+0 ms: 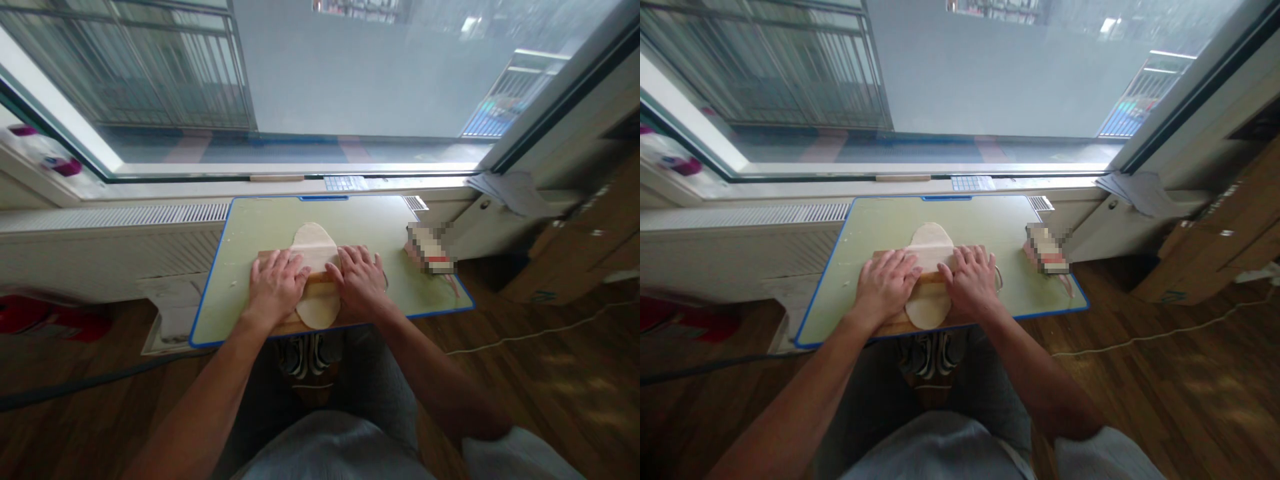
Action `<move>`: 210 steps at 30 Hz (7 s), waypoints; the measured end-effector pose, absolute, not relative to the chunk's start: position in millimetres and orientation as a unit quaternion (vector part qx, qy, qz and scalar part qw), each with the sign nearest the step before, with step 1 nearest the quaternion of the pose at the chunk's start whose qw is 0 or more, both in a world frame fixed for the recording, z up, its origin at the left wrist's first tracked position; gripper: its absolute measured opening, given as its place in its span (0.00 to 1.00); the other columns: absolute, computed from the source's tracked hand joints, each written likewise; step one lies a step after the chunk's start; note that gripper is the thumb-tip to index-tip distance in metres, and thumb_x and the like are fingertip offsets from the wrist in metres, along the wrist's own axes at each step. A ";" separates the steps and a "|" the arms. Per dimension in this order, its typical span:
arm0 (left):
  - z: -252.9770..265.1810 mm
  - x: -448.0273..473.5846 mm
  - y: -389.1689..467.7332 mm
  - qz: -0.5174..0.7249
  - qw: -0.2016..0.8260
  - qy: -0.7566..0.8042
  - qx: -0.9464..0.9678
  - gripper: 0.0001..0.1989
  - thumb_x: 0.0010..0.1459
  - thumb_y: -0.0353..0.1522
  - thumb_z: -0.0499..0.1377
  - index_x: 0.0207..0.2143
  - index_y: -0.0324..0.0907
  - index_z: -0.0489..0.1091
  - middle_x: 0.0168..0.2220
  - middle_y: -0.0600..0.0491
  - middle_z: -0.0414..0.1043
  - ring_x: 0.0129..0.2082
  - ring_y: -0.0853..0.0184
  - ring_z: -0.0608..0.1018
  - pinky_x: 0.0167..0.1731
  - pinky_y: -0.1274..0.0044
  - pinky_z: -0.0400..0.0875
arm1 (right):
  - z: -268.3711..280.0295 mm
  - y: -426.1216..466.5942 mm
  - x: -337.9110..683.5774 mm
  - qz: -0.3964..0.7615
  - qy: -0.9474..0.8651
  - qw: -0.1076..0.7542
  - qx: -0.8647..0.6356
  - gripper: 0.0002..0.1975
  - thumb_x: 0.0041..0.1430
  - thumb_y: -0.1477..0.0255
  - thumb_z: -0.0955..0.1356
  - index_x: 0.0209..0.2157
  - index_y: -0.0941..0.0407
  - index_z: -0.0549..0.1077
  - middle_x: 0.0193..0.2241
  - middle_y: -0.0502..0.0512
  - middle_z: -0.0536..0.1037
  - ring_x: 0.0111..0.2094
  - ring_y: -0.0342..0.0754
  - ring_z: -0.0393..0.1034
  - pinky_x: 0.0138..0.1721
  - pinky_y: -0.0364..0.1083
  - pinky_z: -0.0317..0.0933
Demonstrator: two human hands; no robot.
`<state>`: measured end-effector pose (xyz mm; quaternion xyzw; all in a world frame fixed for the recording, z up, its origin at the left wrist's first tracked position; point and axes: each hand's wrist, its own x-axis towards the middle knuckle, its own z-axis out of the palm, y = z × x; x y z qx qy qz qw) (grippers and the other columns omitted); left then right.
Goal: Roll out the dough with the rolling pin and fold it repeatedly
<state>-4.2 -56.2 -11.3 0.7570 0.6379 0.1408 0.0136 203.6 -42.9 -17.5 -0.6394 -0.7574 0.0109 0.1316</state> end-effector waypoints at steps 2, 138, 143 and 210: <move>-12.6 -5.0 -65.8 0.150 0.019 0.635 0.758 0.27 0.75 0.47 0.45 0.66 0.52 0.74 0.72 0.47 0.69 0.72 0.47 0.69 0.69 0.45 0.59 | -19.3 -53.4 205.2 0.012 -0.759 0.137 -0.637 0.31 0.79 0.50 0.56 0.70 0.51 0.70 0.72 0.59 0.69 0.74 0.64 0.54 0.73 0.70 0.46; -17.0 -40.7 47.2 0.201 0.059 0.684 0.698 0.25 0.68 0.46 0.54 0.63 0.56 0.73 0.71 0.51 0.70 0.69 0.54 0.70 0.71 0.57 0.58 | -12.8 55.2 190.0 0.062 -0.742 0.092 -0.661 0.31 0.79 0.51 0.53 0.68 0.50 0.69 0.71 0.64 0.69 0.71 0.62 0.58 0.71 0.74 0.48; -25.2 -50.8 52.5 0.090 0.129 0.702 0.694 0.31 0.72 0.50 0.43 0.71 0.57 0.66 0.78 0.52 0.58 0.77 0.52 0.60 0.73 0.52 0.53 | -13.9 52.8 194.3 0.099 -0.767 0.072 -0.629 0.30 0.79 0.50 0.53 0.71 0.45 0.67 0.73 0.58 0.66 0.73 0.62 0.55 0.71 0.75 0.48; -25.3 -45.7 122.3 0.207 0.052 0.696 0.685 0.35 0.64 0.43 0.63 0.72 0.47 0.64 0.71 0.43 0.68 0.70 0.52 0.69 0.69 0.62 0.63 | -17.7 116.0 247.4 0.084 -0.782 0.128 -0.605 0.15 0.74 0.63 0.68 0.56 0.53 0.78 0.61 0.59 0.78 0.65 0.56 0.65 0.66 0.54 0.57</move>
